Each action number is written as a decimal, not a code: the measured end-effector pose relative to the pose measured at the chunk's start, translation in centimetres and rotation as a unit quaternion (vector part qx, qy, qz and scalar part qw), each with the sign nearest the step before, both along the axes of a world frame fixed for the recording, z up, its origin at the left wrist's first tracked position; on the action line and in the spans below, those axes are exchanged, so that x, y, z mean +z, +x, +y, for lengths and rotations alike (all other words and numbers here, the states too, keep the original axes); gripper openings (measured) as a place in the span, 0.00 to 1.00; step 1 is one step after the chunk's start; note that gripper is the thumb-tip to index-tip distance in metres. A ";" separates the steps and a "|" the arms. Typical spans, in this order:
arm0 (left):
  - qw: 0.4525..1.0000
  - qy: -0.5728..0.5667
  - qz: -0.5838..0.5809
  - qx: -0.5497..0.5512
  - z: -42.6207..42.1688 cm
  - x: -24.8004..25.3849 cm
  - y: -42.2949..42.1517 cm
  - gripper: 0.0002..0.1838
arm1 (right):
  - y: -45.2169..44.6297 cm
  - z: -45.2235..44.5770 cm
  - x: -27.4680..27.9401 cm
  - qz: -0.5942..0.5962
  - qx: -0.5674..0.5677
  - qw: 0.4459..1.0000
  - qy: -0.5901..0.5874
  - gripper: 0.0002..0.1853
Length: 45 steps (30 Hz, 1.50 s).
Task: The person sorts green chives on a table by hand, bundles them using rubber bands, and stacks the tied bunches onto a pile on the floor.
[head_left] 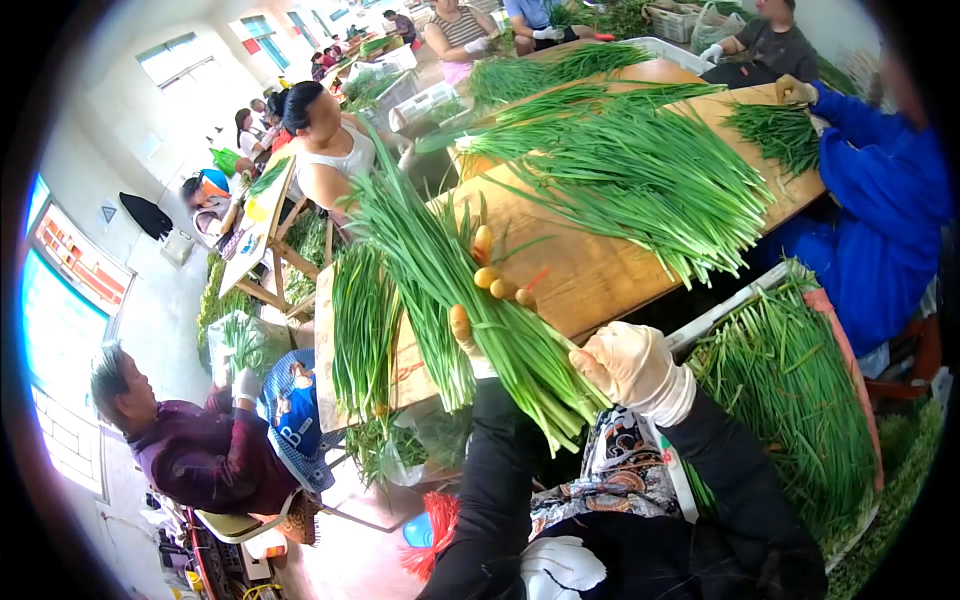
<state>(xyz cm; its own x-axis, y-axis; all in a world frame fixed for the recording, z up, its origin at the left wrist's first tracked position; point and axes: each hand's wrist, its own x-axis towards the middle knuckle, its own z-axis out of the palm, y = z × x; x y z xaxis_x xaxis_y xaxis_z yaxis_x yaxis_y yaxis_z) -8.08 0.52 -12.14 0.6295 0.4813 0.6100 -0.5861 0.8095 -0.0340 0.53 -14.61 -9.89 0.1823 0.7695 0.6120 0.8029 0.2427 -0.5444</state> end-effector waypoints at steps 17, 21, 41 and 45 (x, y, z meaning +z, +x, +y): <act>0.998 -0.058 0.021 -0.034 0.4 -1.0 0.3 0.34 | 3.7 -4.1 -1.8 0.346 0.079 0.929 0.106 0.10; 0.998 -0.058 0.017 -0.031 0.0 -0.5 0.5 0.33 | 2.2 -2.9 0.2 0.175 0.056 0.982 0.029 0.24; 0.998 0.007 0.026 0.048 3.3 -1.4 -3.6 0.31 | 2.3 -5.3 -2.8 0.543 0.360 0.755 0.073 0.09; 0.997 0.009 0.036 0.070 3.6 -0.3 -4.3 0.30 | 1.5 -5.0 -3.6 0.013 0.206 0.960 -0.191 0.15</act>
<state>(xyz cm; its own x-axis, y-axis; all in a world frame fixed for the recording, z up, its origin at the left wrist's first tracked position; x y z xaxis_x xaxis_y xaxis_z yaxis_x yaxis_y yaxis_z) -12.40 4.11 -12.45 0.5998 0.5572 0.5743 -0.6938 0.7197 0.0264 2.02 -19.66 -13.51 -0.1750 0.9466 0.2706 0.6661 0.3162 -0.6755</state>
